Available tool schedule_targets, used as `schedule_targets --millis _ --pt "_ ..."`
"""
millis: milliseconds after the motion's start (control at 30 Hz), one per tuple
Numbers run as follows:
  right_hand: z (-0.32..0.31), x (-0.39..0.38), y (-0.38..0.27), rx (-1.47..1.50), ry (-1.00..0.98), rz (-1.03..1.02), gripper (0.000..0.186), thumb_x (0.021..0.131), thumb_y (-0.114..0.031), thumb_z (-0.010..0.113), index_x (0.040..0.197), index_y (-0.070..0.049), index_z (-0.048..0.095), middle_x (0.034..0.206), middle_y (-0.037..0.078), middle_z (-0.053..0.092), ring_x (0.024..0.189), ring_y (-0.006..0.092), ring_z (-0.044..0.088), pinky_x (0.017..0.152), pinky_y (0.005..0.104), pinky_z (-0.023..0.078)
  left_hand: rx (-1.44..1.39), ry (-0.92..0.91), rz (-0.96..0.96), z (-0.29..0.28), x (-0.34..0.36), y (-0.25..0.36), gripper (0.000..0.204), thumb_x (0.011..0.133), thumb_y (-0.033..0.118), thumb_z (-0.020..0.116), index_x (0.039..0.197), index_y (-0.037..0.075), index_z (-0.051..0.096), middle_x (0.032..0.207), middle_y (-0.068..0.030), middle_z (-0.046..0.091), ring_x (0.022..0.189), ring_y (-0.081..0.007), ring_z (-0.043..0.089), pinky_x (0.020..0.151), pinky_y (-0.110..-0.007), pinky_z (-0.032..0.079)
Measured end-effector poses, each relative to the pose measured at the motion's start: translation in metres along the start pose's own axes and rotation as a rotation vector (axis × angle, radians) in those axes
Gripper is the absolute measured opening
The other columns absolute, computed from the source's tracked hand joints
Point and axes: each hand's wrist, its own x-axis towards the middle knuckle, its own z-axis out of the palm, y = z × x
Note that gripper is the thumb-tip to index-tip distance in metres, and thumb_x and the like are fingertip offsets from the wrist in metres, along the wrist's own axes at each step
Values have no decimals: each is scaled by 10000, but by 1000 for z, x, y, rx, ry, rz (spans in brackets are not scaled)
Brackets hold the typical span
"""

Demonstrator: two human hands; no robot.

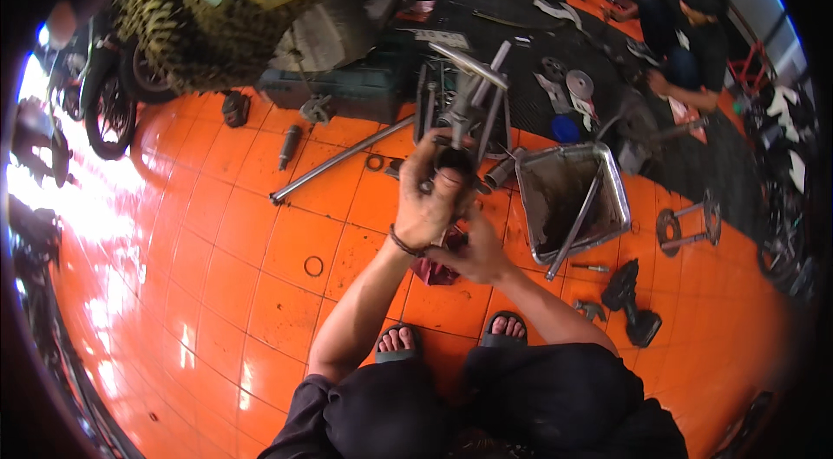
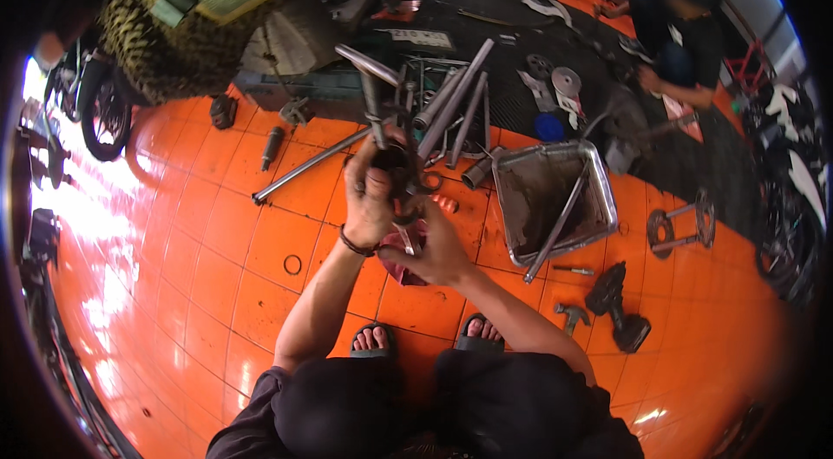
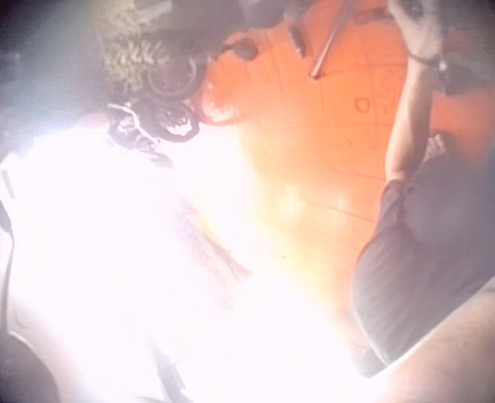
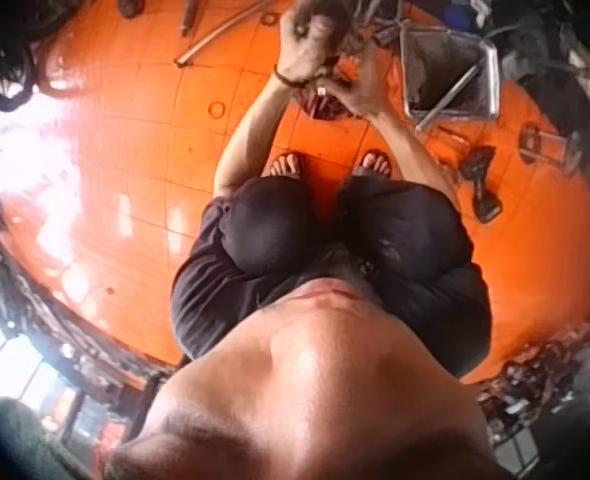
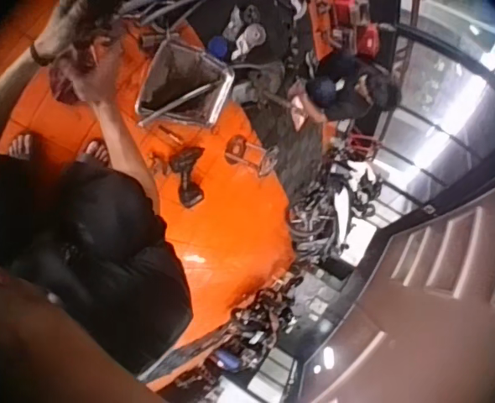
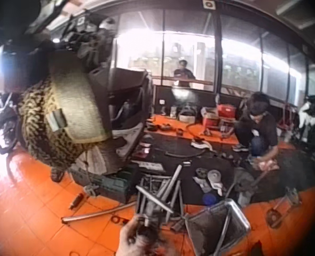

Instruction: The person disassembles a motorcycle fork component using a spring compressor tool, unscrewing the assembly to remove the internal spring and damper rod.

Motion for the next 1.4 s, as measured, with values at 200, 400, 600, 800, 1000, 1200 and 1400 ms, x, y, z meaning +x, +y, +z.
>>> schedule_targets --millis 200,400,600,800,1000,1200,1400 --pt "19 -6 35 56 -17 198 367 994 -260 739 1174 -31 515 939 88 620 836 243 632 775 401 497 -61 -36 -125 20 67 37 462 1070 474 593 1194 29 576 846 -67 672 644 -136 645 604 -269 517" --pt "1 -10 41 378 32 265 315 1023 -220 698 1178 -44 488 884 39 558 802 131 601 721 338 503 459 2 -232 -6 137 20 517 1019 457 688 1225 -14 630 920 -72 715 762 -127 668 687 -294 567" --pt "-47 -35 25 498 260 340 257 979 -40 692 1151 -55 502 965 61 627 927 184 664 864 392 582 501 -81 -743 -77 73 -132 610 949 414 789 1240 -84 591 889 -101 731 703 -154 699 625 -306 606" --pt "-73 -20 10 497 300 302 292 941 92 676 1074 -40 451 862 97 640 738 176 689 696 343 607 746 -87 -766 -88 25 -186 970 840 642 791 1444 -46 471 1016 -194 762 939 -304 780 892 -393 595" --pt "-55 2 -7 524 349 300 280 941 100 664 1069 -34 454 836 84 596 743 155 659 682 325 574 824 -204 -620 -68 26 -84 800 1000 558 644 1507 -32 458 1174 -186 742 1082 -212 715 923 -345 559" --pt "3 14 -10 401 285 268 298 917 43 738 1113 -11 519 958 61 626 798 130 672 710 284 570 398 6 -249 -66 5 27 508 1113 357 536 1449 -24 529 1293 -147 707 1130 -189 661 944 -335 535" --pt "29 6 31 217 226 169 254 918 -14 749 1096 -10 568 987 35 637 907 128 639 837 303 548 493 -141 -117 -29 -10 24 856 899 401 827 1538 15 409 1394 -208 637 1273 -300 627 1055 -428 518"
